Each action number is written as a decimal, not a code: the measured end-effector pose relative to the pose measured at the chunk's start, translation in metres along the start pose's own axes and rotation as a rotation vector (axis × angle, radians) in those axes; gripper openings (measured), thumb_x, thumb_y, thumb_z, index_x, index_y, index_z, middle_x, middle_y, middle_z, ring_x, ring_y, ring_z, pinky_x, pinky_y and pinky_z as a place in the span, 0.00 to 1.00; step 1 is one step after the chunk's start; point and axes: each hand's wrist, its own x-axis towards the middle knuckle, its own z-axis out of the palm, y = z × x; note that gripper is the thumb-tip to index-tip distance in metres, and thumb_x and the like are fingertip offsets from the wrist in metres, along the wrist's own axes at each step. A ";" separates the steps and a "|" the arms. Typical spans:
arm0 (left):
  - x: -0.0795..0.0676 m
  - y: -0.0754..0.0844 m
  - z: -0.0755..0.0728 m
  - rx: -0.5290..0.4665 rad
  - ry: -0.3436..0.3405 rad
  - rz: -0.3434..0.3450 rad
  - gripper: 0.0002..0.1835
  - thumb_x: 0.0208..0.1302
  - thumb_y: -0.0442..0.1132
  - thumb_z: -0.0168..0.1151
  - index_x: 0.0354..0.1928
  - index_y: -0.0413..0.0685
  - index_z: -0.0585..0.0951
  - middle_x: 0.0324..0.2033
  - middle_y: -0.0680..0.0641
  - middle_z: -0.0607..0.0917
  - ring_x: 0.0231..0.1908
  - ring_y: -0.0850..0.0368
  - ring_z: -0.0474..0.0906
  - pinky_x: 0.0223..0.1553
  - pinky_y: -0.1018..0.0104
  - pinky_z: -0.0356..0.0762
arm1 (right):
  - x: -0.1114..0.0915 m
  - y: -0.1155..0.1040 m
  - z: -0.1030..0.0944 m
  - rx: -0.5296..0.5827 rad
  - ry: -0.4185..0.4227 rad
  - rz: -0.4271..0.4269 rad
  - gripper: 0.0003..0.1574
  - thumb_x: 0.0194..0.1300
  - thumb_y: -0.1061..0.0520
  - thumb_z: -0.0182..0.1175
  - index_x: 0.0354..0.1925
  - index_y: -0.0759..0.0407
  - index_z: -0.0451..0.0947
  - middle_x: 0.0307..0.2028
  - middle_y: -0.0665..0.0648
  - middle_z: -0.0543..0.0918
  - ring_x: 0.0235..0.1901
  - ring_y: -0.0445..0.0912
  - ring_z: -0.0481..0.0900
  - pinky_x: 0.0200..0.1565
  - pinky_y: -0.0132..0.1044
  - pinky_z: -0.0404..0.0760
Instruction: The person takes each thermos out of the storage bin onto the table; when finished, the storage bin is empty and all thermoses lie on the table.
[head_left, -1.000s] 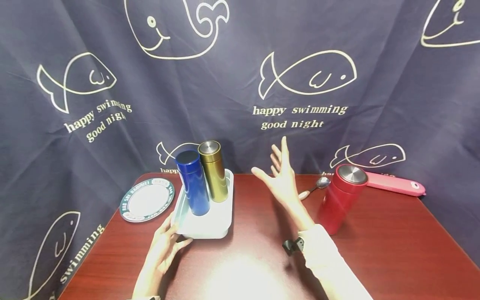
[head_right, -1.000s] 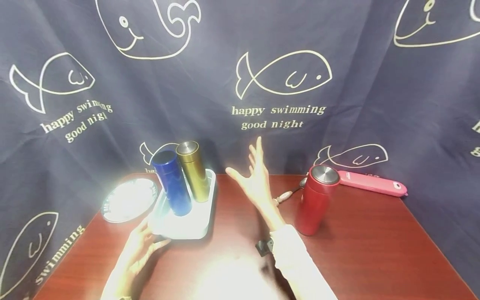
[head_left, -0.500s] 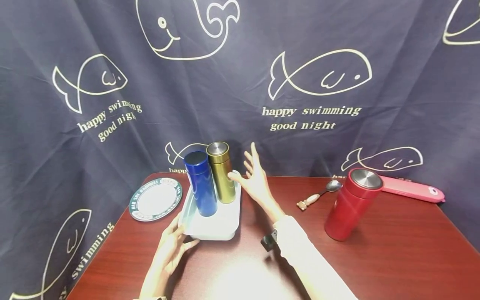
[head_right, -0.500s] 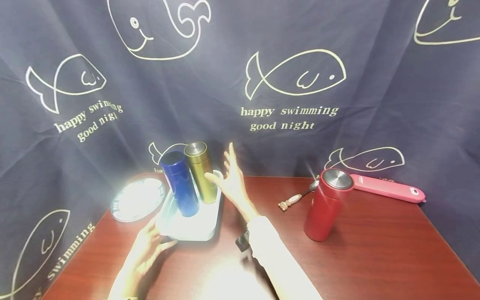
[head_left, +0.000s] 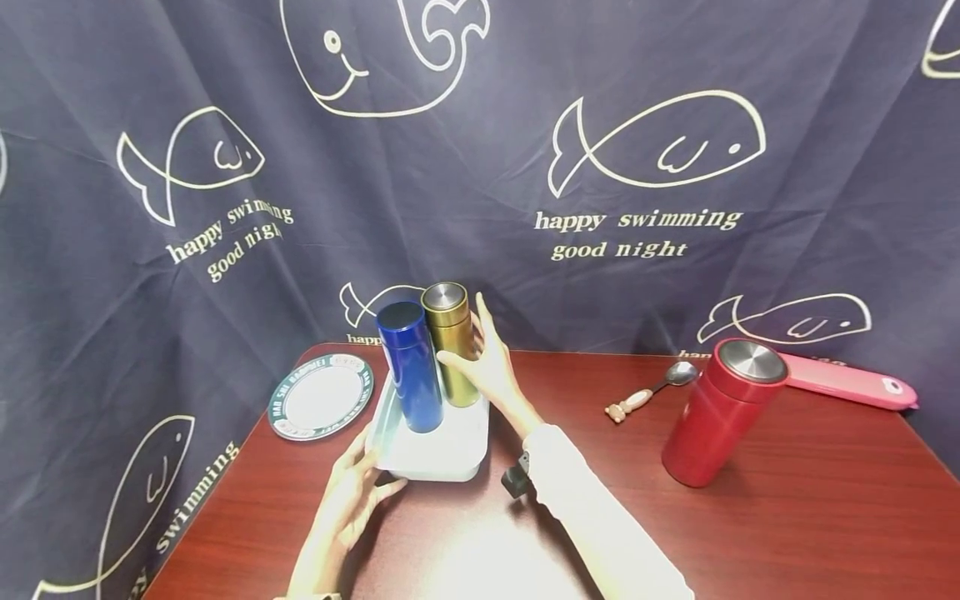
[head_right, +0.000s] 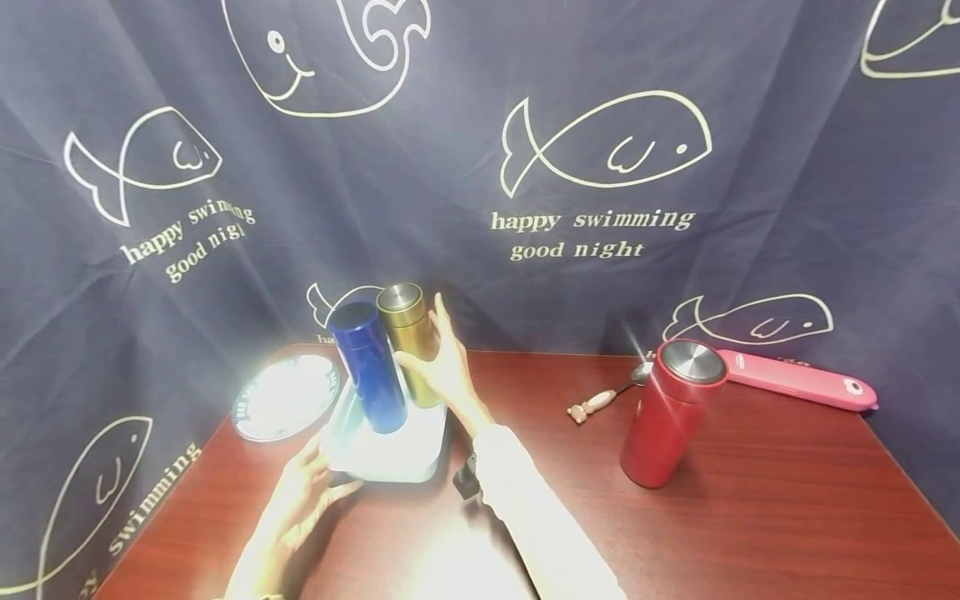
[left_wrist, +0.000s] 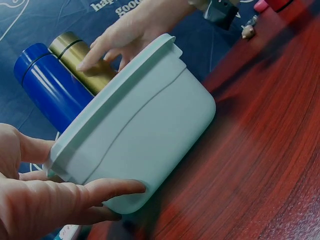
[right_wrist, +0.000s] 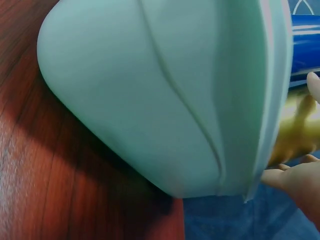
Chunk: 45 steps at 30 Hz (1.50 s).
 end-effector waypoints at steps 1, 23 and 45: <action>0.000 0.000 0.001 0.001 0.002 -0.005 0.32 0.76 0.33 0.39 0.76 0.39 0.43 0.72 0.31 0.52 0.72 0.36 0.46 0.59 0.27 0.58 | 0.000 0.001 0.000 -0.017 0.006 -0.007 0.65 0.51 0.62 0.74 0.77 0.47 0.46 0.71 0.61 0.62 0.65 0.57 0.68 0.63 0.48 0.71; 0.000 -0.015 0.005 -0.001 -0.003 -0.051 0.33 0.75 0.33 0.40 0.76 0.40 0.42 0.73 0.31 0.51 0.72 0.37 0.47 0.60 0.29 0.59 | -0.011 -0.005 -0.008 -0.065 0.158 -0.115 0.54 0.52 0.60 0.74 0.73 0.57 0.59 0.63 0.64 0.74 0.60 0.55 0.75 0.59 0.50 0.75; 0.002 -0.013 0.005 0.022 0.016 -0.068 0.33 0.76 0.35 0.42 0.76 0.42 0.44 0.71 0.34 0.55 0.69 0.43 0.57 0.60 0.32 0.62 | -0.040 -0.086 -0.081 0.013 0.361 -0.123 0.52 0.51 0.65 0.74 0.71 0.53 0.63 0.53 0.61 0.82 0.47 0.50 0.81 0.47 0.33 0.79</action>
